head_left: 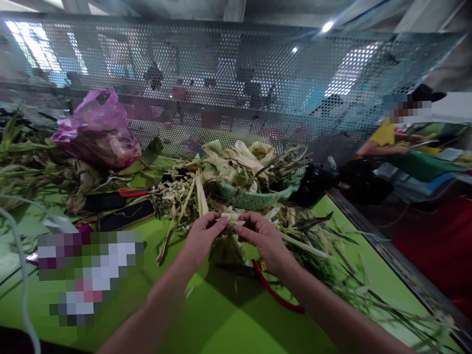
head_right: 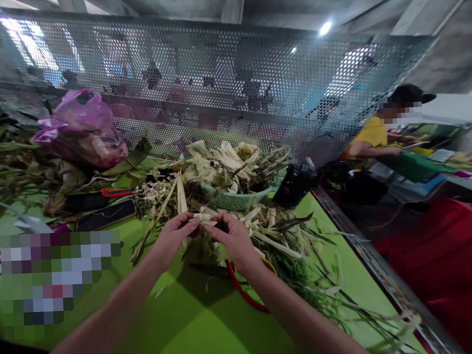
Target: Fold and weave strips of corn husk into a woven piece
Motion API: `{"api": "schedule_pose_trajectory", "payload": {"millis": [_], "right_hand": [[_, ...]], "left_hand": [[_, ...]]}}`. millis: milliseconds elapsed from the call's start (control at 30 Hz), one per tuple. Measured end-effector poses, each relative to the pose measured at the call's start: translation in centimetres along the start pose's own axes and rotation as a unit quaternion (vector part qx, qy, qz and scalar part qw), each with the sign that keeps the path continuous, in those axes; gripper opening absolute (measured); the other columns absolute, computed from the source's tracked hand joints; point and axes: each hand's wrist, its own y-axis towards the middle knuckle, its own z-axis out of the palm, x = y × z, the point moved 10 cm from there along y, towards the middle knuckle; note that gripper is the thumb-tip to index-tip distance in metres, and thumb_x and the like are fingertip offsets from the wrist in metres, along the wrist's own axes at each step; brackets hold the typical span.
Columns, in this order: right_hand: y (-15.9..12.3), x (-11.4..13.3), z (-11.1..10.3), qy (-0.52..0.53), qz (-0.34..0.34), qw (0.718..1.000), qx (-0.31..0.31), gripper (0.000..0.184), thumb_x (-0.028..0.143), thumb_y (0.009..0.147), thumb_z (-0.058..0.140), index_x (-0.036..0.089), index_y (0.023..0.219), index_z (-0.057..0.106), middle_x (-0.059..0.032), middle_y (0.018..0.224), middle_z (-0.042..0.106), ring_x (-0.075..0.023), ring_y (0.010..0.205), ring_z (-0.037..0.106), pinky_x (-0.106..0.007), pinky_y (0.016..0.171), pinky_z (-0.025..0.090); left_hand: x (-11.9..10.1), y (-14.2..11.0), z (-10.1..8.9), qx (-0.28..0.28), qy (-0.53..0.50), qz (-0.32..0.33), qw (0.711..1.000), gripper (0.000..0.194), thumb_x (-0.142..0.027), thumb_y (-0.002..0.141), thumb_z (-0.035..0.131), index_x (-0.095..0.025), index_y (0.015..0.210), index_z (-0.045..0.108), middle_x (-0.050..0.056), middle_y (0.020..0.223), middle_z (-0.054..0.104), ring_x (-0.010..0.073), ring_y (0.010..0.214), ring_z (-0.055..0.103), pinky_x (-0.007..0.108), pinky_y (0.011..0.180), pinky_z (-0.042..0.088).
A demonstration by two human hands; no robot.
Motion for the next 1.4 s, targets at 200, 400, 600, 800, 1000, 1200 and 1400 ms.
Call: {"api": "schedule_pose_trajectory", "payload": {"millis": [200,400,600,800,1000,1200,1400], "right_hand": [[0.0,-0.4,0.9,-0.033,-0.013,0.999,0.034,0.033,0.037,0.068,0.073,0.017,0.092,0.064,-0.0031,0.083,0.066,-0.0174,0.075,0.058,-0.028,0.069,0.045],[-0.1,0.3,0.6,-0.133,-0.03,0.99,0.038,0.022,0.037,0.071,0.069,0.018,0.081,0.064,0.0013,0.066,0.059,-0.0135,0.061,0.049,-0.024,0.056,0.036],[-0.2,0.3,1.1,-0.089,-0.032,0.994,0.055,0.02,0.034,0.07,0.069,0.018,0.077,0.06,0.0007,0.07,0.058,-0.0141,0.065,0.05,-0.025,0.059,0.037],[-0.5,0.6,1.1,-0.171,-0.078,0.982,0.009,0.012,0.026,0.071,0.067,0.019,0.07,0.058,0.0012,0.064,0.054,-0.0151,0.061,0.047,-0.027,0.058,0.037],[-0.9,1.5,1.6,-0.208,-0.117,0.971,-0.008,0.011,0.029,0.075,0.065,0.02,0.074,0.058,0.0006,0.066,0.056,-0.0158,0.063,0.048,-0.028,0.06,0.038],[-0.4,1.1,1.6,-0.129,-0.03,0.991,0.027,0.026,0.04,0.073,0.068,0.018,0.086,0.062,-0.0011,0.073,0.059,-0.0148,0.066,0.05,-0.025,0.058,0.038],[-0.6,1.0,1.6,-0.158,-0.025,0.986,0.041,0.023,0.039,0.072,0.069,0.019,0.082,0.064,0.0006,0.068,0.057,-0.014,0.062,0.048,-0.026,0.057,0.037]], "left_hand": [[0.7,0.0,-0.1,-0.007,0.008,-0.027,1.0,0.03,-0.04,0.069,0.07,-0.015,0.086,0.071,0.005,0.081,0.068,0.0132,0.073,0.057,0.024,0.07,0.044],[-1.3,0.2,-0.5,-0.005,0.116,0.045,0.992,0.034,-0.036,0.07,0.07,-0.018,0.098,0.069,0.007,0.092,0.067,0.0162,0.079,0.057,0.028,0.074,0.044],[-0.8,0.2,-1.1,-0.03,0.044,0.03,0.998,0.026,-0.032,0.066,0.073,-0.016,0.085,0.063,0.002,0.077,0.063,0.0125,0.069,0.054,0.024,0.066,0.041],[0.9,-0.3,-1.7,-0.092,-0.078,-0.021,0.993,0.026,-0.029,0.063,0.076,-0.014,0.077,0.061,0.0,0.072,0.06,0.0095,0.067,0.053,0.022,0.066,0.041],[1.5,-0.6,-1.3,-0.095,-0.177,-0.042,0.979,0.027,-0.031,0.061,0.078,-0.015,0.07,0.058,-0.004,0.064,0.054,0.0073,0.06,0.05,0.021,0.061,0.041],[0.5,-0.4,-2.9,-0.139,-0.202,-0.034,0.969,0.033,-0.032,0.061,0.078,-0.019,0.082,0.056,-0.002,0.075,0.059,0.0082,0.065,0.056,0.021,0.062,0.045],[0.4,-0.2,-2.5,-0.114,-0.185,-0.029,0.976,0.033,-0.038,0.068,0.072,-0.021,0.09,0.054,-0.001,0.08,0.063,0.0088,0.065,0.058,0.022,0.062,0.045]]}}
